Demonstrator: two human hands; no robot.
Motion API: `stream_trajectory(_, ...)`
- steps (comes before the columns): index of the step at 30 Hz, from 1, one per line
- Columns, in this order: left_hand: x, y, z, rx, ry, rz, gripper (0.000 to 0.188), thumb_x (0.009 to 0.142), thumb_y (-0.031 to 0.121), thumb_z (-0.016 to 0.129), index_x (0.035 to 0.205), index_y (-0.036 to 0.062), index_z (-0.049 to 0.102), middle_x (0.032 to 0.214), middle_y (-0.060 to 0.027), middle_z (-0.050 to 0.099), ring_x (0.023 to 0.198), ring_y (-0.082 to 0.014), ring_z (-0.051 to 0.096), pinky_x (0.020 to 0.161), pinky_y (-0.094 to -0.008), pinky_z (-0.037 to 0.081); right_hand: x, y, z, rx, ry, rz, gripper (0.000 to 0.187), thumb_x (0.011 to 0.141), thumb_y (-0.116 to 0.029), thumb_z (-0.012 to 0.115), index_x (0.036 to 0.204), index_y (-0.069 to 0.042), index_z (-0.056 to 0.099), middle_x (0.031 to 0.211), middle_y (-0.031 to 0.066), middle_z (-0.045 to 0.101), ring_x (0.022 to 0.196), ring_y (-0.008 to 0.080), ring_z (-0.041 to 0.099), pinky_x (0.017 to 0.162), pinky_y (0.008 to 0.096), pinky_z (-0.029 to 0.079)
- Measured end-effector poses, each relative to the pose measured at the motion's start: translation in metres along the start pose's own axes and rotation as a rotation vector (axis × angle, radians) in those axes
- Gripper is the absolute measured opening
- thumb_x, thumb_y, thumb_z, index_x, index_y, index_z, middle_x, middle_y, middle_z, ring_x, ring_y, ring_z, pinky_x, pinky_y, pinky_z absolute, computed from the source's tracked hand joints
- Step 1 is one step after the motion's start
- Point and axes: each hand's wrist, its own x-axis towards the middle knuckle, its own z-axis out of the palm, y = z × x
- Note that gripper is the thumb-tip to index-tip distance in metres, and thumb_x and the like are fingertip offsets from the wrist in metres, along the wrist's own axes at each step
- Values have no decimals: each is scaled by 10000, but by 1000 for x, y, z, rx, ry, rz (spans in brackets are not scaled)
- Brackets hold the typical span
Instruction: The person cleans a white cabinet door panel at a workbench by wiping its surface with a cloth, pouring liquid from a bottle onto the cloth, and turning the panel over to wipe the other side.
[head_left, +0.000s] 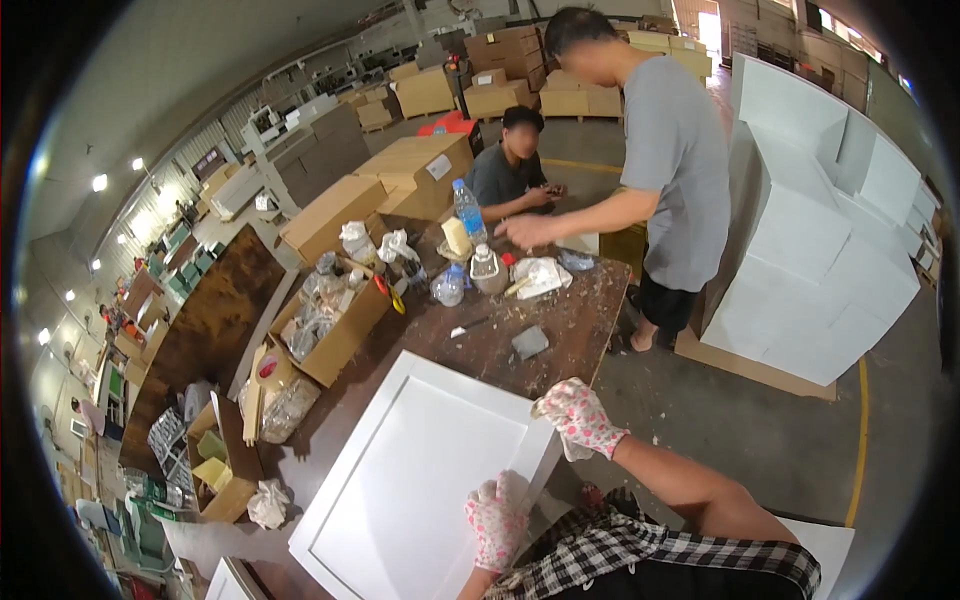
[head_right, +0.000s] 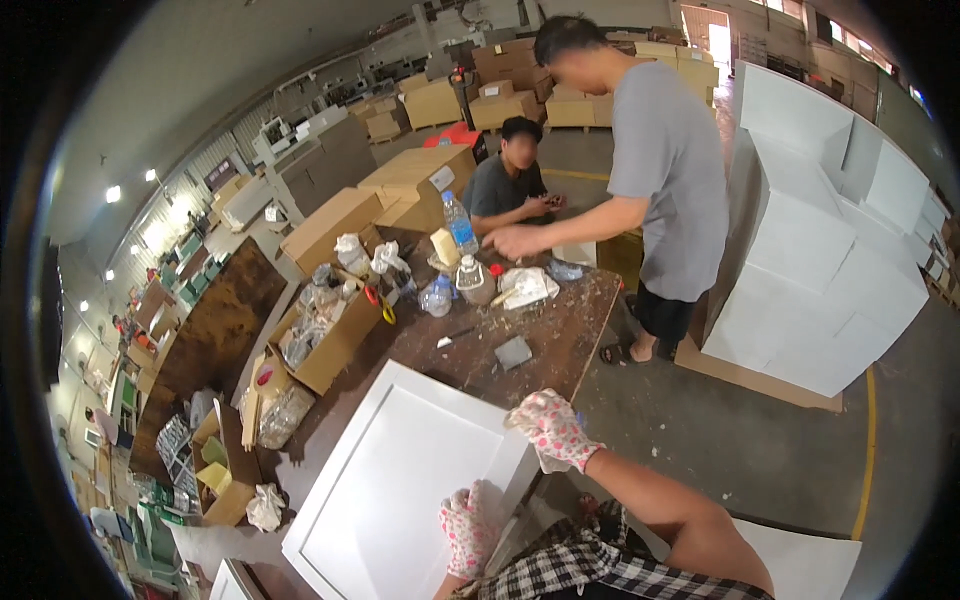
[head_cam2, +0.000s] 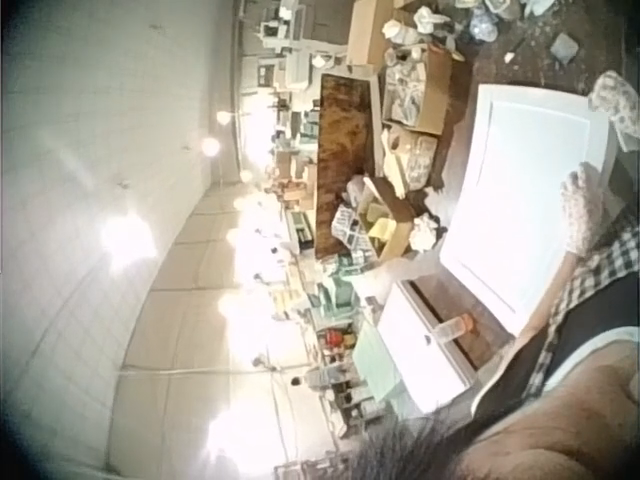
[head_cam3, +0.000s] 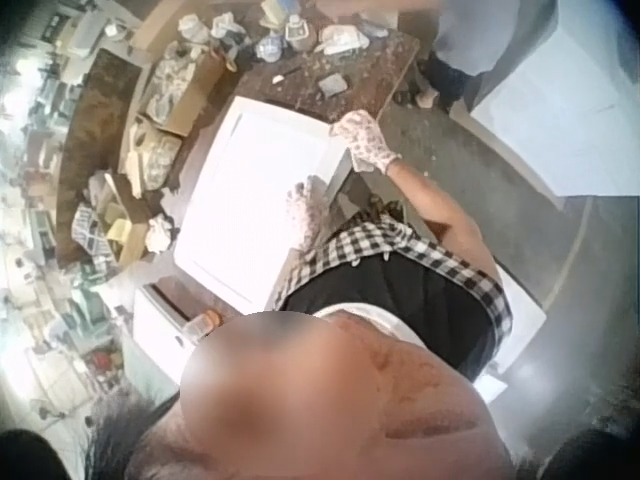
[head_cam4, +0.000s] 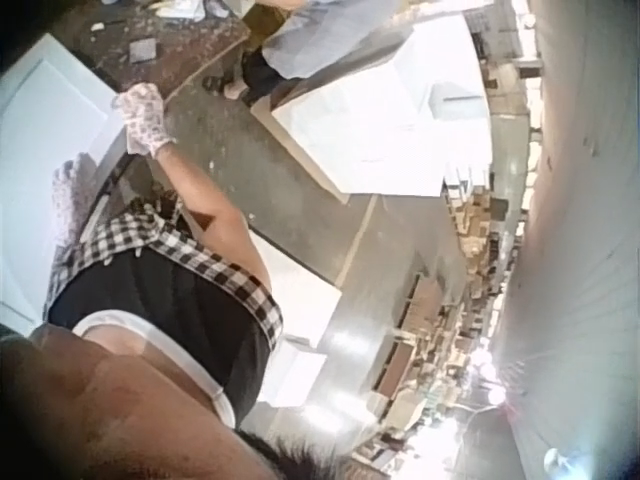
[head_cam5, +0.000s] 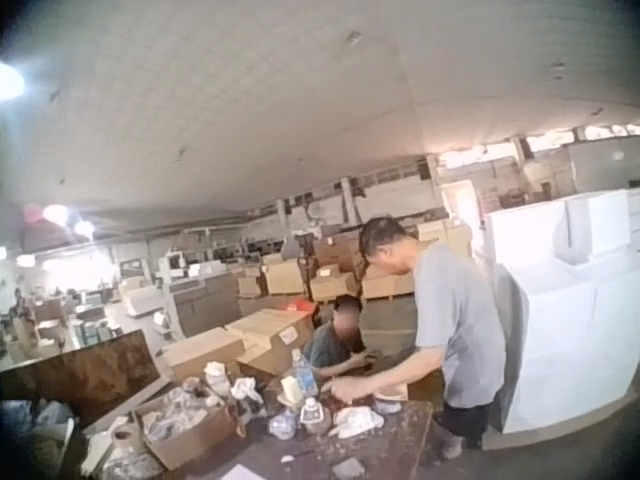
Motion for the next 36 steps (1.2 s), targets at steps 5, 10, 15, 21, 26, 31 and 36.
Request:
stream_trajectory(5, 7, 4, -1, -38, 34, 47, 594, 740, 263, 676, 1263, 91, 453, 1072, -128, 514, 949, -314, 475, 817, -438, 385, -13, 21, 26, -181, -152, 8, 183, 806, -204, 571, 960, -213, 670, 927, 21, 541, 952, 248, 468, 868, 372, 385)
stream_trajectory(10, 24, 7, 4, -83, 25, 25, 633, 734, 278, 676, 1279, 70, 430, 1132, -126, 503, 991, -324, 476, 850, -437, 388, 0, 14, 11, -82, -200, 122, 183, 746, -131, 608, 926, -102, 620, 912, 62, 529, 908, 275, 473, 816, 390, 404)
stream_trajectory(15, 60, 24, 19, -155, 77, 111, 651, 717, 265, 696, 1262, 25, 433, 1216, -164, 471, 1048, -369, 462, 892, -467, 380, 15, 21, 2, 120, -418, 191, 136, 744, -138, 637, 814, -62, 547, 843, 92, 510, 888, 297, 483, 790, 404, 403)
stream_trajectory(21, 69, 26, 26, -255, 148, 141, 569, 683, 164, 713, 1180, 16, 480, 1180, -162, 488, 1004, -359, 476, 853, -453, 398, 48, 43, -3, 306, -632, -25, 200, 705, -79, 613, 899, -54, 571, 916, 84, 542, 911, 263, 511, 843, 376, 400)
stream_trajectory(26, 67, 27, 23, -243, 114, 102, 522, 719, 197, 710, 1179, 55, 509, 1185, -116, 508, 997, -321, 497, 841, -431, 413, 97, 47, 62, 382, -556, -196, 153, 757, -166, 630, 855, -75, 555, 887, 99, 519, 906, 287, 486, 817, 397, 398)
stream_trajectory(31, 72, 49, 32, -196, 74, -103, 560, 735, 266, 689, 1223, 78, 486, 1141, -107, 517, 989, -321, 505, 806, -435, 414, 182, 44, 144, 522, -510, -213, 122, 823, -198, 561, 823, -88, 612, 841, 100, 513, 872, 278, 497, 803, 389, 403)
stream_trajectory(36, 78, 57, 43, -178, 22, -195, 664, 654, 276, 727, 1251, 124, 481, 1110, -99, 532, 981, -312, 500, 834, -435, 386, 251, 51, 221, 404, -477, -186, 187, 870, -238, 477, 841, -138, 633, 861, 95, 558, 880, 266, 527, 782, 397, 422)
